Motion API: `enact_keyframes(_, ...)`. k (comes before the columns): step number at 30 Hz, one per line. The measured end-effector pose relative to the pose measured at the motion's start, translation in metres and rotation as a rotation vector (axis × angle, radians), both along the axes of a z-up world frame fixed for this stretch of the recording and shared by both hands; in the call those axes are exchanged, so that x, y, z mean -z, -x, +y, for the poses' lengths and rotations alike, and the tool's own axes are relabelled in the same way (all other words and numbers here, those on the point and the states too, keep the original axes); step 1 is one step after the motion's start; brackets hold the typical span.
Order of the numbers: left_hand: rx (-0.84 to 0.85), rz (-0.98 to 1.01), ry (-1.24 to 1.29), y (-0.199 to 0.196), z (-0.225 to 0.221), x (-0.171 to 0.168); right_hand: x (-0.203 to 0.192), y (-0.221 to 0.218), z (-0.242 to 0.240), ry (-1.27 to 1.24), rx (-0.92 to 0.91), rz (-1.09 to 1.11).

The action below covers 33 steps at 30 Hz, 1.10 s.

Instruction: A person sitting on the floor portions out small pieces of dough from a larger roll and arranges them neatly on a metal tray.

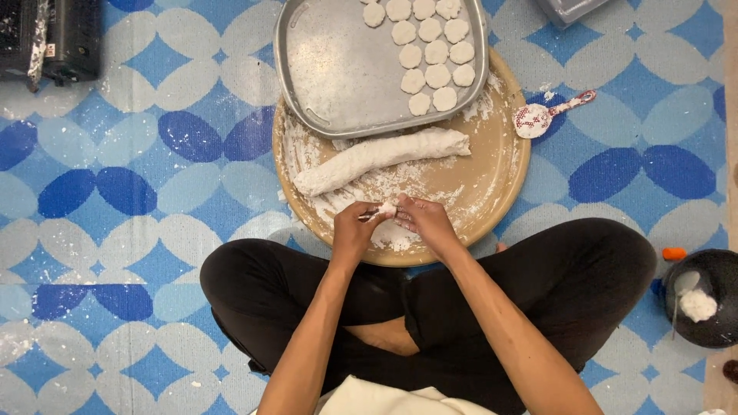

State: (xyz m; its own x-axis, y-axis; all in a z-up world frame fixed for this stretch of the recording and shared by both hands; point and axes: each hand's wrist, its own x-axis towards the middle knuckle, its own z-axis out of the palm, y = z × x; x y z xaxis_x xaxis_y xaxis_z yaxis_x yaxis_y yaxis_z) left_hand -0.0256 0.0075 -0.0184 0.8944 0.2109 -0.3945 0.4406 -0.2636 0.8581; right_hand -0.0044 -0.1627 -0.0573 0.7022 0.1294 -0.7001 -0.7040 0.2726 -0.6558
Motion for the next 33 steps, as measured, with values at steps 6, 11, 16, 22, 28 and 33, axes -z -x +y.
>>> enact_keyframes(6, -0.056, -0.195, 0.093, 0.0, 0.001, 0.009, 0.0, -0.01, -0.002, -0.205, 0.016, 0.088)
enact_keyframes(11, 0.15, -0.229, -0.003, 0.006, -0.001, 0.002, 0.009, -0.01, -0.007, -0.261, 0.002, 0.121)
enact_keyframes(16, 0.059, -0.211, 0.089, 0.004, -0.003, 0.015, 0.01, -0.009, -0.01, -0.273, 0.045, 0.11)
enact_keyframes(22, -0.172, 0.065, 0.365, 0.002, 0.01, 0.036, -0.003, 0.0, -0.009, 0.146, -0.206, -0.193)
enact_keyframes(28, -0.238, 0.153, 0.561, 0.002, 0.009, 0.03, -0.002, 0.004, -0.008, 0.067, -0.179, -0.262)
enact_keyframes(33, -0.189, 0.042, 0.411, 0.003, 0.012, 0.045, -0.012, 0.009, -0.007, 0.294, -0.293, -0.364)
